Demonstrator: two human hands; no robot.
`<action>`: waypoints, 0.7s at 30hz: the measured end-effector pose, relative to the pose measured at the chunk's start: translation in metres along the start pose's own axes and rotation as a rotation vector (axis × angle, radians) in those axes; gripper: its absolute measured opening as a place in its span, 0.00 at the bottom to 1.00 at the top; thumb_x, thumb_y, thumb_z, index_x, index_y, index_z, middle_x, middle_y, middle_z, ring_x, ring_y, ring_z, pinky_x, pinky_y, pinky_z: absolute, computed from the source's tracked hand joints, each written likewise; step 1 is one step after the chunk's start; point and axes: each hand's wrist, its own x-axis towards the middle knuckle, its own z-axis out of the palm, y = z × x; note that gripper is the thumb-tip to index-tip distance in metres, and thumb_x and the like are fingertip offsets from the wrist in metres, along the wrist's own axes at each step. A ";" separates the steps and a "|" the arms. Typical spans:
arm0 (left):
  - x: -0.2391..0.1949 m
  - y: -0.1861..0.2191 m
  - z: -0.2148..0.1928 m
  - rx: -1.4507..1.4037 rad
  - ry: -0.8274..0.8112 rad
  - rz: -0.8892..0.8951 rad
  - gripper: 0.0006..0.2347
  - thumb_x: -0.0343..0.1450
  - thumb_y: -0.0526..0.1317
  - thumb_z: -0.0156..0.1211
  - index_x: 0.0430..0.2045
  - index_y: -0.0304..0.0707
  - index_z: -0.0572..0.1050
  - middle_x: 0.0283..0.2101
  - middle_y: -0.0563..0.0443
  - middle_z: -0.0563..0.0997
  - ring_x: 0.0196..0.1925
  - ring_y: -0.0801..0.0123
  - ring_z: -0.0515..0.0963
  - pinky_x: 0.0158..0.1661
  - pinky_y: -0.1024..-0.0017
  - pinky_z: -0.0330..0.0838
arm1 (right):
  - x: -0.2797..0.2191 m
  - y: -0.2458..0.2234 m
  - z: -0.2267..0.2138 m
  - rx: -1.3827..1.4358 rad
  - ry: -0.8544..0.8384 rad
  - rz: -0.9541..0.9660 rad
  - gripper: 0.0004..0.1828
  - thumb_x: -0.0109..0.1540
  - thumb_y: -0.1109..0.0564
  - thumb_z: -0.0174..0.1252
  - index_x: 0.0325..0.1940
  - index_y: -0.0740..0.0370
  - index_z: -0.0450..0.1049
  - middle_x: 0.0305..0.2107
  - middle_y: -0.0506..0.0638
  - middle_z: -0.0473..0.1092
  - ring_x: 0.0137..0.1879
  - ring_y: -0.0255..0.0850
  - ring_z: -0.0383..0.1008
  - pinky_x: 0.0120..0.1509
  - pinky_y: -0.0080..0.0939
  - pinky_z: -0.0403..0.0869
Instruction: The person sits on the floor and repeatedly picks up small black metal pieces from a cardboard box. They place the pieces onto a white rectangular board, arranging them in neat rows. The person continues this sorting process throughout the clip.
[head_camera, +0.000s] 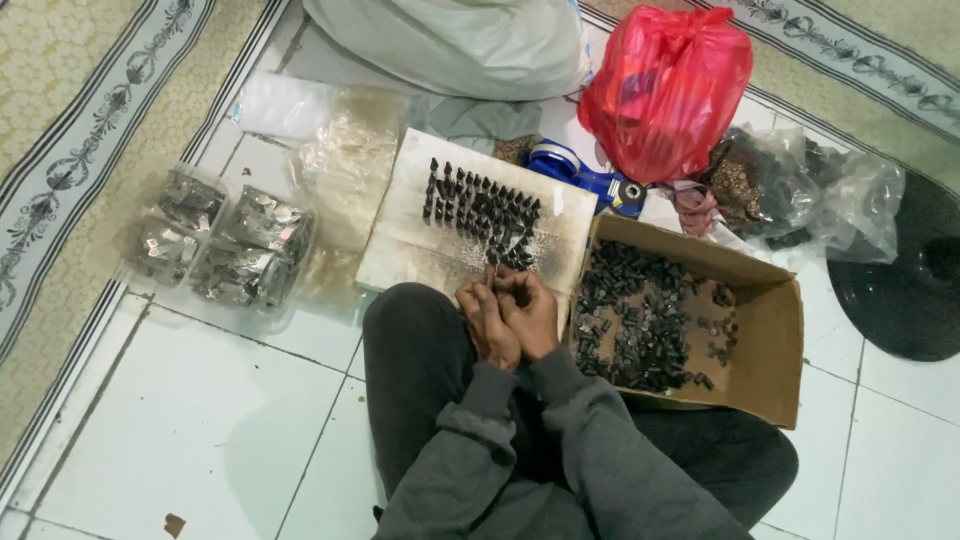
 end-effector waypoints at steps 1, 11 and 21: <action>-0.006 0.003 0.000 0.002 -0.004 0.003 0.29 0.83 0.64 0.34 0.63 0.35 0.62 0.71 0.25 0.70 0.72 0.24 0.67 0.68 0.28 0.60 | -0.005 0.000 0.000 0.003 0.004 -0.002 0.09 0.59 0.72 0.56 0.41 0.68 0.76 0.38 0.70 0.79 0.51 0.62 0.81 0.55 0.62 0.80; -0.070 -0.012 0.029 0.340 -0.422 0.117 0.22 0.84 0.50 0.48 0.64 0.31 0.57 0.60 0.28 0.62 0.63 0.30 0.65 0.57 0.35 0.67 | -0.052 0.015 -0.120 -0.218 0.163 -0.087 0.03 0.66 0.63 0.63 0.44 0.62 0.79 0.35 0.62 0.79 0.47 0.59 0.83 0.48 0.60 0.82; -0.060 -0.145 0.116 1.476 -0.965 0.292 0.06 0.75 0.34 0.62 0.35 0.26 0.79 0.45 0.23 0.79 0.51 0.33 0.82 0.39 0.49 0.88 | -0.007 0.155 -0.248 -0.792 -0.038 0.365 0.13 0.63 0.55 0.68 0.51 0.57 0.85 0.45 0.59 0.82 0.57 0.59 0.81 0.59 0.59 0.81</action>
